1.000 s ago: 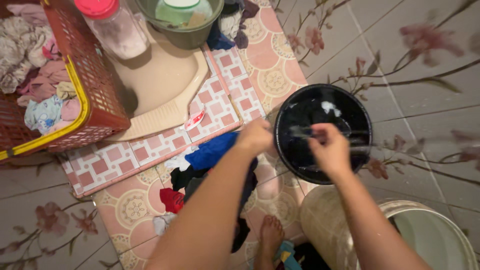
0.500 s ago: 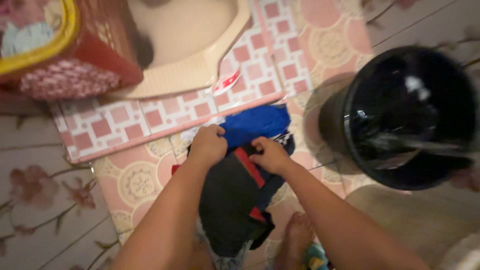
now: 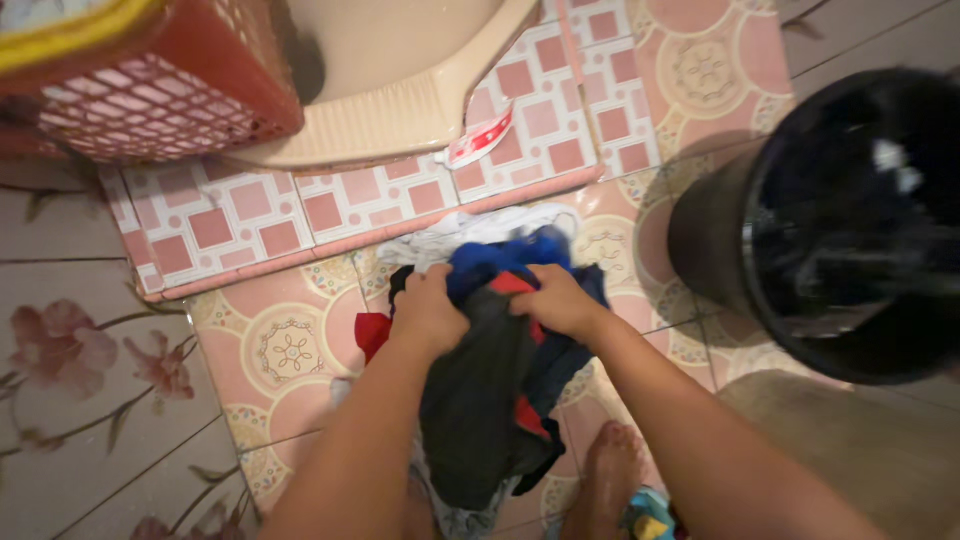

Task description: The person adds detergent to a black basin of water, then washes several pieces of clothing by hand, scrubbing and rinsing them. The person uses a scoop to transfer water between basins and wrings out the wet clothes.

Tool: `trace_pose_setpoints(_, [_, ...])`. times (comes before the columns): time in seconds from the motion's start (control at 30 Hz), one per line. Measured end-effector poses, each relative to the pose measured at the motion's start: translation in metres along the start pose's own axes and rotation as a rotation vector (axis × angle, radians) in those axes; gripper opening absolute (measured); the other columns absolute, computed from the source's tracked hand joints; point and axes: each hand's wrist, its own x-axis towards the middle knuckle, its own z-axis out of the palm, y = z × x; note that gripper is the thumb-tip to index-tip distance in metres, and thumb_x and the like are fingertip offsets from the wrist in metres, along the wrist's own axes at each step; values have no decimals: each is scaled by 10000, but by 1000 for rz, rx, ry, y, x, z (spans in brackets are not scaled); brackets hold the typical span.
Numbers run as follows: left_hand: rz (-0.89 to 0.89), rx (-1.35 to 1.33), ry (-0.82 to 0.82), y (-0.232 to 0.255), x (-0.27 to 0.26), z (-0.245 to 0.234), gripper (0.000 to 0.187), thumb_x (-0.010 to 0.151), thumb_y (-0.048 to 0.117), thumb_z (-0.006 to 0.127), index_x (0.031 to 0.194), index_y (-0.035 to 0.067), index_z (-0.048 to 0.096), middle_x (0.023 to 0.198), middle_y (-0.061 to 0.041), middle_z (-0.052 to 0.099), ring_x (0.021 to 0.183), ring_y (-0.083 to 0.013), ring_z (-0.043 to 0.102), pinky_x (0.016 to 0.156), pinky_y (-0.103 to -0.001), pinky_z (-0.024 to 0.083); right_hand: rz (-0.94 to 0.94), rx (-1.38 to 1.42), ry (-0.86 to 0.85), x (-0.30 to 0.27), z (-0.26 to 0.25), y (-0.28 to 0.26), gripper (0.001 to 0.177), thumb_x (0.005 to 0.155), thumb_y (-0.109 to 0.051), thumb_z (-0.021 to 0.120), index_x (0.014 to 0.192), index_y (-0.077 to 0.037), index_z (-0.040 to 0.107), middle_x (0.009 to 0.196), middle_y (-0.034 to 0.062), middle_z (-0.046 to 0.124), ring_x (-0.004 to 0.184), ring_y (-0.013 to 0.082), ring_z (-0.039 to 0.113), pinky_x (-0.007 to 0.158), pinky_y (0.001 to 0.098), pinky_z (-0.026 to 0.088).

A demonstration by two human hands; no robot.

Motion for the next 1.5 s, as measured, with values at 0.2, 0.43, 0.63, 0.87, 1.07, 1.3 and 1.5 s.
trace_pose_setpoints(0.2, [288, -268, -174, 65, -34, -26, 692, 683, 196, 824, 1330, 104, 596, 1308, -189, 622, 1194, -331, 583, 1017, -399, 476, 52, 559, -37, -89, -87, -53, 321, 695, 25, 723, 1015, 23, 745, 908, 102, 768, 802, 216, 717, 756, 346, 580])
trace_pose_setpoints(0.43, [369, -896, -270, 232, -103, -36, 554, 750, 166, 681, 1282, 30, 605, 1099, -136, 715, 968, -239, 697, 848, -371, 572, -14, 839, 149, -214, -202, -107, 532, 764, -83, 730, 1284, -63, 624, 1148, 70, 728, 1019, 200, 709, 923, 393, 565])
trace_pose_setpoints(0.63, [387, -1307, -577, 365, -154, -41, 871, 697, 102, 793, 1422, 173, 315, 1268, -141, 562, 1125, -248, 618, 927, -414, 560, -331, 873, 481, -306, -291, -115, 568, 795, -92, 715, 1347, -42, 592, 1223, 83, 701, 1096, 238, 687, 989, 426, 542])
trace_pose_setpoints(0.87, [627, -588, 112, 423, -137, -6, 531, 747, 235, 845, 1200, 34, 655, 1156, -189, 702, 1079, -302, 656, 934, -378, 513, -170, 486, 794, -332, -353, -100, 584, 811, -107, 742, 1351, -18, 537, 1219, 118, 670, 1065, 241, 661, 939, 398, 545])
trace_pose_setpoints(1.07, [365, -730, 80, 380, -96, 13, 384, 789, 171, 679, 1149, 41, 713, 1011, -179, 766, 929, -263, 743, 844, -363, 561, 319, 223, 746, -269, -330, -27, 615, 815, -212, 846, 1332, -40, 560, 1130, 109, 680, 944, 218, 649, 818, 373, 531])
trace_pose_setpoints(1.3, [325, -510, 90, 288, -58, -14, 375, 767, 218, 714, 1107, 58, 726, 966, -156, 768, 870, -245, 738, 783, -356, 557, 30, 227, 595, -195, -268, 10, 331, 860, -205, 763, 1130, -27, 691, 934, 58, 738, 826, 120, 672, 768, 293, 541])
trace_pose_setpoints(1.5, [341, -417, 192, 163, -28, -31, 348, 725, 212, 756, 1030, 48, 726, 1094, -150, 735, 919, -274, 720, 806, -370, 550, -138, -201, 333, -113, -154, 0, 333, 839, -229, 769, 1113, -51, 704, 938, 100, 757, 866, 200, 714, 796, 339, 571])
